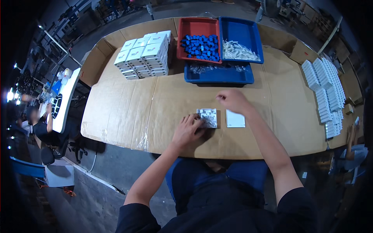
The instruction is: Assembling electronic or plastic components and placing them into product boxes.
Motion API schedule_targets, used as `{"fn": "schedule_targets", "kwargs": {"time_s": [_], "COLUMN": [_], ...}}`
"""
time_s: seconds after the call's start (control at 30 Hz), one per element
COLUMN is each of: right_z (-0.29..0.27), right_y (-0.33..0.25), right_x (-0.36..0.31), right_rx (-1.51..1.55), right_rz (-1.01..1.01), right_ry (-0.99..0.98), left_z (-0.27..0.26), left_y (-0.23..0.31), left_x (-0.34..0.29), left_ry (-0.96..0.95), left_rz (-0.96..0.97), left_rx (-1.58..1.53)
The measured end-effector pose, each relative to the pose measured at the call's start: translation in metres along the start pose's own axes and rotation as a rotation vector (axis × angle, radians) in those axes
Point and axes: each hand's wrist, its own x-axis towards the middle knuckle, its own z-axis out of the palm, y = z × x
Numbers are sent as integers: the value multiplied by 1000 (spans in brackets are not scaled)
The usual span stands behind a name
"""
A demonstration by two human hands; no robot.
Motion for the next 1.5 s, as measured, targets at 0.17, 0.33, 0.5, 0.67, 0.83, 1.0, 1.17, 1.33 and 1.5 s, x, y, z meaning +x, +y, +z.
{"fn": "schedule_targets", "kwargs": {"time_s": [0.17, 0.33, 0.5, 0.67, 0.83, 1.0, 1.17, 1.33, 1.5], "right_z": [-40, -47, -46, -32, -12, -19, -45, -63, -90], "right_y": [42, 59, 68, 80, 84, 75, 70, 4, -43], "right_x": [71, 161, 258, 332, 353, 355, 329, 230, 114], "right_rx": [45, 57, -151, -323, -495, -340, 224, 499, 933], "right_rz": [65, -5, -85, -133, -96, -81, -249, -339, -386], "right_ry": [341, 461, 445, 415, 440, 480, 614, 733, 697], "left_z": [-3, -9, -14, -16, -9, -10, -18, -13, -5], "left_y": [0, 0, -6, -9, -14, -14, -5, -7, -2], "left_x": [12, 18, 27, 26, 23, 21, 26, 18, 17], "left_ry": [78, -21, -87, -159, -149, -170, -149, -126, -87], "left_rz": [-59, -159, -151, -162, -161, -96, -89, -117, -132], "left_rx": [-84, -111, -104, -86, -107, -38, -68, -26, -71]}}
